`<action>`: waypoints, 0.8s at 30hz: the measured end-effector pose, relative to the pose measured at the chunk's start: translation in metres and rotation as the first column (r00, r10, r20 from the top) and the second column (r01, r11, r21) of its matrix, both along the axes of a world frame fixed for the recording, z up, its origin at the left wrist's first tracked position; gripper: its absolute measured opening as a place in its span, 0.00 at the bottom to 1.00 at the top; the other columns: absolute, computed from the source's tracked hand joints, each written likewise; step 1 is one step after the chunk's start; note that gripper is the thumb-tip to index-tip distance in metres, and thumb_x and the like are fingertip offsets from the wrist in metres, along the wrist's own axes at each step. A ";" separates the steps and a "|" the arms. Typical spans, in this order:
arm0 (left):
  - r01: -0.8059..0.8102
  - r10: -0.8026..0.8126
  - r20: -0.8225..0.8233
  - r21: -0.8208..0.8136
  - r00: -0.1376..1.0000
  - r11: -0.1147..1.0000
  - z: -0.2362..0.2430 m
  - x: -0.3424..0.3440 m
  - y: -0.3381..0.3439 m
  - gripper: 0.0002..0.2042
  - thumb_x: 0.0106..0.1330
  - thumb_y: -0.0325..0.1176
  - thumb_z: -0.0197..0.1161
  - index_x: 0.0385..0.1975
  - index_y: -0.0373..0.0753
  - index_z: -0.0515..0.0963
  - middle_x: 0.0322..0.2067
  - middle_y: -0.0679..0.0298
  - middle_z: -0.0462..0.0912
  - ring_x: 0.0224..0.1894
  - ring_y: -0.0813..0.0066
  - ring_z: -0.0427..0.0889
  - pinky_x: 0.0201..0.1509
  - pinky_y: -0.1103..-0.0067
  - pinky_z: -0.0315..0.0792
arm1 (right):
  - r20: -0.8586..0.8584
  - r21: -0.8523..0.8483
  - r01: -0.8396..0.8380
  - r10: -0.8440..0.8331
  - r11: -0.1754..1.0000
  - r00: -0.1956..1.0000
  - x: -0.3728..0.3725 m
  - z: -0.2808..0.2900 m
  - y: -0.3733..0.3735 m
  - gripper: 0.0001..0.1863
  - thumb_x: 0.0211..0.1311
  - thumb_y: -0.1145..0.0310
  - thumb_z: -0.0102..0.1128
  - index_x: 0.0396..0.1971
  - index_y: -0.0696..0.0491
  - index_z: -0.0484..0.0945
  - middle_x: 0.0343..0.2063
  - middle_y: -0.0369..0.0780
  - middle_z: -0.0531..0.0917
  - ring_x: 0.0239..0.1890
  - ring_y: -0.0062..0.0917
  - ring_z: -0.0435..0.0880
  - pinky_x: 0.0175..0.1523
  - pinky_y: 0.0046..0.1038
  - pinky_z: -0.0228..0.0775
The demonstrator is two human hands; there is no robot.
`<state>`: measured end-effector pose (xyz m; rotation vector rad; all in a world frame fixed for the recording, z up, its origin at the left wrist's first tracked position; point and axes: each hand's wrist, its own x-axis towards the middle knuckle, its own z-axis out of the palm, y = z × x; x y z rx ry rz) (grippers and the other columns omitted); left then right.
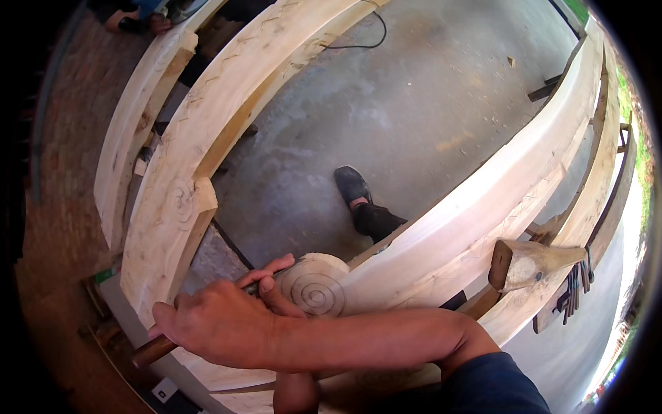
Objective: The person carves a spiral pattern into a large wooden beam using a chisel and a wooden mallet.
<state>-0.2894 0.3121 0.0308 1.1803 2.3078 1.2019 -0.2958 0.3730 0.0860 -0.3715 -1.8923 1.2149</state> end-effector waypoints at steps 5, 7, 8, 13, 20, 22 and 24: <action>-0.007 0.007 0.001 -0.103 1.000 0.995 0.002 -0.008 -0.004 0.20 0.85 0.49 0.49 0.47 0.34 0.71 0.47 0.56 0.90 0.51 0.69 0.86 0.64 0.77 0.73 | 0.079 0.026 0.017 -0.019 1.000 0.997 -0.002 -0.007 0.000 0.17 0.75 0.58 0.62 0.33 0.56 0.73 0.16 0.43 0.80 0.17 0.37 0.84 0.20 0.39 0.73; -0.002 0.005 0.028 -0.102 1.000 0.995 -0.004 -0.010 -0.005 0.18 0.85 0.48 0.49 0.48 0.35 0.71 0.48 0.55 0.89 0.51 0.69 0.86 0.64 0.77 0.73 | 0.112 0.042 0.043 -0.047 0.998 0.993 0.002 -0.007 0.004 0.17 0.75 0.58 0.62 0.31 0.56 0.73 0.16 0.43 0.80 0.16 0.38 0.84 0.20 0.39 0.73; 0.004 0.001 0.056 -0.092 0.998 0.996 -0.008 -0.010 -0.004 0.18 0.85 0.47 0.49 0.48 0.35 0.71 0.48 0.55 0.89 0.52 0.68 0.86 0.64 0.77 0.74 | 0.094 0.017 0.084 -0.085 0.996 0.992 0.001 -0.012 0.006 0.18 0.74 0.57 0.63 0.29 0.55 0.72 0.15 0.42 0.78 0.15 0.37 0.83 0.20 0.39 0.72; -0.012 0.020 0.237 -0.033 0.971 0.999 -0.027 -0.014 -0.009 0.14 0.86 0.42 0.49 0.50 0.37 0.70 0.50 0.53 0.89 0.53 0.66 0.86 0.64 0.76 0.75 | 0.058 -0.009 0.131 -0.131 0.991 0.990 -0.007 -0.034 0.006 0.22 0.73 0.53 0.64 0.26 0.53 0.71 0.13 0.39 0.74 0.13 0.36 0.79 0.19 0.38 0.70; -0.062 -0.011 0.163 0.434 0.987 0.899 -0.027 -0.008 -0.005 0.15 0.85 0.47 0.50 0.52 0.40 0.67 0.53 0.50 0.87 0.53 0.58 0.87 0.61 0.68 0.79 | 0.050 0.308 -0.073 0.060 0.948 0.997 0.003 0.000 -0.034 0.19 0.69 0.56 0.66 0.27 0.54 0.73 0.16 0.41 0.77 0.18 0.36 0.81 0.24 0.38 0.74; -0.027 -0.070 0.204 0.438 0.976 0.899 -0.026 -0.005 -0.017 0.14 0.86 0.46 0.49 0.51 0.40 0.68 0.53 0.47 0.85 0.57 0.55 0.84 0.67 0.65 0.75 | 0.068 0.351 -0.117 0.100 0.929 0.993 0.023 0.018 -0.047 0.18 0.66 0.56 0.69 0.28 0.53 0.74 0.17 0.41 0.77 0.20 0.36 0.82 0.27 0.37 0.75; 0.064 -0.168 0.277 0.348 0.946 0.935 -0.011 0.003 -0.039 0.13 0.85 0.43 0.50 0.54 0.39 0.70 0.53 0.47 0.84 0.60 0.53 0.81 0.70 0.62 0.71 | 0.101 0.315 -0.146 0.120 0.938 0.988 0.045 0.033 -0.042 0.18 0.65 0.55 0.71 0.31 0.54 0.76 0.20 0.41 0.80 0.23 0.36 0.85 0.30 0.37 0.77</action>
